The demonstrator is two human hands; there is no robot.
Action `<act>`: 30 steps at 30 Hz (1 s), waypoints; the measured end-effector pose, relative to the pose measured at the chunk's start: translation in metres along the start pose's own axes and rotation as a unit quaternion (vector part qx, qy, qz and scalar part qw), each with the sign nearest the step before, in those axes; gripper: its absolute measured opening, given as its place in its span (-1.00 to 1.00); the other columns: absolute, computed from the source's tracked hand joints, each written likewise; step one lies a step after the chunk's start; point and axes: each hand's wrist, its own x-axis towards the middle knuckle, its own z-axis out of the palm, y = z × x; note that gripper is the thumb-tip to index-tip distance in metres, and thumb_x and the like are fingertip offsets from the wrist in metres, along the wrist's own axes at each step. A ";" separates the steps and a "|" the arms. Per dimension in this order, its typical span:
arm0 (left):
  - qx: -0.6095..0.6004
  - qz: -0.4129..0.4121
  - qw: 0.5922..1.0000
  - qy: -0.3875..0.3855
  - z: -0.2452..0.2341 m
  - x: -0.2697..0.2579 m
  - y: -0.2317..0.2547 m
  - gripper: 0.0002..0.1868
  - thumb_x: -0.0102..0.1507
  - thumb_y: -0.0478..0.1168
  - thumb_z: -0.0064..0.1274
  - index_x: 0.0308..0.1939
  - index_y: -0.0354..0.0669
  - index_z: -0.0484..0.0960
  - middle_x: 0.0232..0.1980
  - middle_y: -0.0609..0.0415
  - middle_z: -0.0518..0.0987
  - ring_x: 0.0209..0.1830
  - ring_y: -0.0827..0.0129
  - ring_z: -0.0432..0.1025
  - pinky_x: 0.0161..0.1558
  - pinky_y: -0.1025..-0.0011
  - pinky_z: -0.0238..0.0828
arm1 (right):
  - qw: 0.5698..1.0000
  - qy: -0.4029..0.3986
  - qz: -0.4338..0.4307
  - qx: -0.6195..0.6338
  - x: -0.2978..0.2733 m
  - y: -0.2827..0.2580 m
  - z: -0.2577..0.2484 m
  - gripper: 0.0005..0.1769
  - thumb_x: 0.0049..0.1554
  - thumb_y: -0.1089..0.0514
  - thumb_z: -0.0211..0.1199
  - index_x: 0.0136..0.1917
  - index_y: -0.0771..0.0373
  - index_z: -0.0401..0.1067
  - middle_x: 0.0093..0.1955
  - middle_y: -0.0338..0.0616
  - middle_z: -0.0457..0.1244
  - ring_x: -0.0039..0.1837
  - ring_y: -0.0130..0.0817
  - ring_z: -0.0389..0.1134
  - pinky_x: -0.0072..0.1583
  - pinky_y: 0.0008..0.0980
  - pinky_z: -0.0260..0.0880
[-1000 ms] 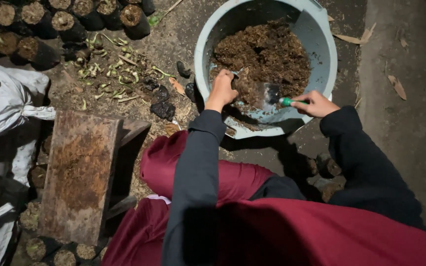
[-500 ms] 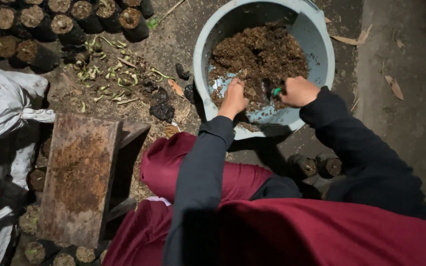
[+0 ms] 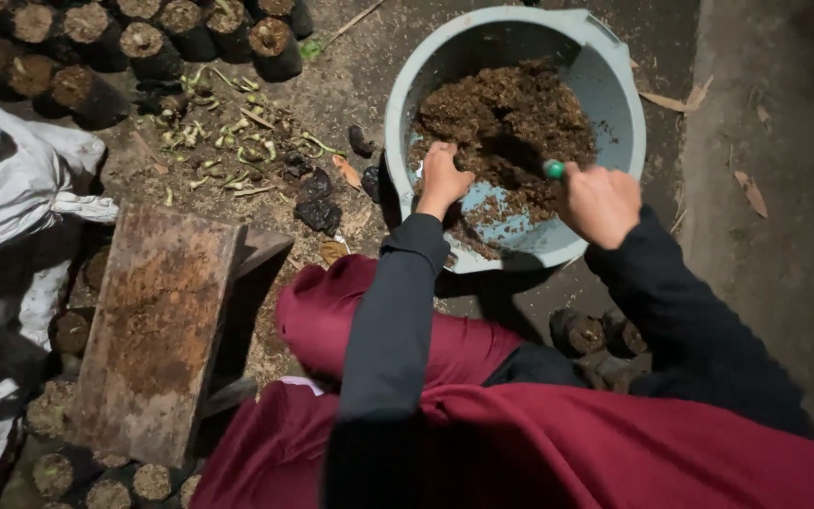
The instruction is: Filling small black polybags with potting soil using a hand trowel in a nursery setting.
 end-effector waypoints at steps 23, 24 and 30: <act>-0.009 -0.016 0.995 0.102 -0.041 0.023 -0.022 -0.27 -0.02 -0.21 0.31 0.25 -0.28 0.58 0.26 -0.07 0.51 0.35 -0.05 0.42 0.39 0.08 0.41 | 0.997 -0.039 0.068 0.022 -0.122 0.006 0.175 -0.58 0.22 0.06 0.02 0.30 -0.03 0.49 -0.20 -0.13 0.43 -0.14 0.01 0.53 -0.07 -0.03 0.54; -0.011 -0.016 0.994 0.109 -0.047 0.017 -0.018 -0.27 -0.02 -0.21 0.31 0.25 -0.28 0.58 0.26 -0.07 0.51 0.35 -0.05 0.42 0.39 0.08 0.41 | 0.997 -0.034 0.063 0.019 -0.121 0.011 0.176 -0.58 0.22 0.06 0.02 0.30 -0.03 0.49 -0.20 -0.13 0.43 -0.14 0.01 0.53 -0.07 -0.03 0.54; 0.006 -0.009 0.987 0.162 -0.111 0.011 -0.004 -0.34 -0.08 -0.13 0.32 0.14 -0.15 0.68 0.20 -0.06 0.58 0.30 -0.03 0.46 0.34 0.10 0.45 | 0.995 0.030 0.084 0.045 -0.078 0.022 0.177 -0.66 0.25 -0.18 0.12 0.15 -0.04 0.53 -0.22 -0.09 0.40 -0.19 0.04 0.51 -0.13 -0.01 0.54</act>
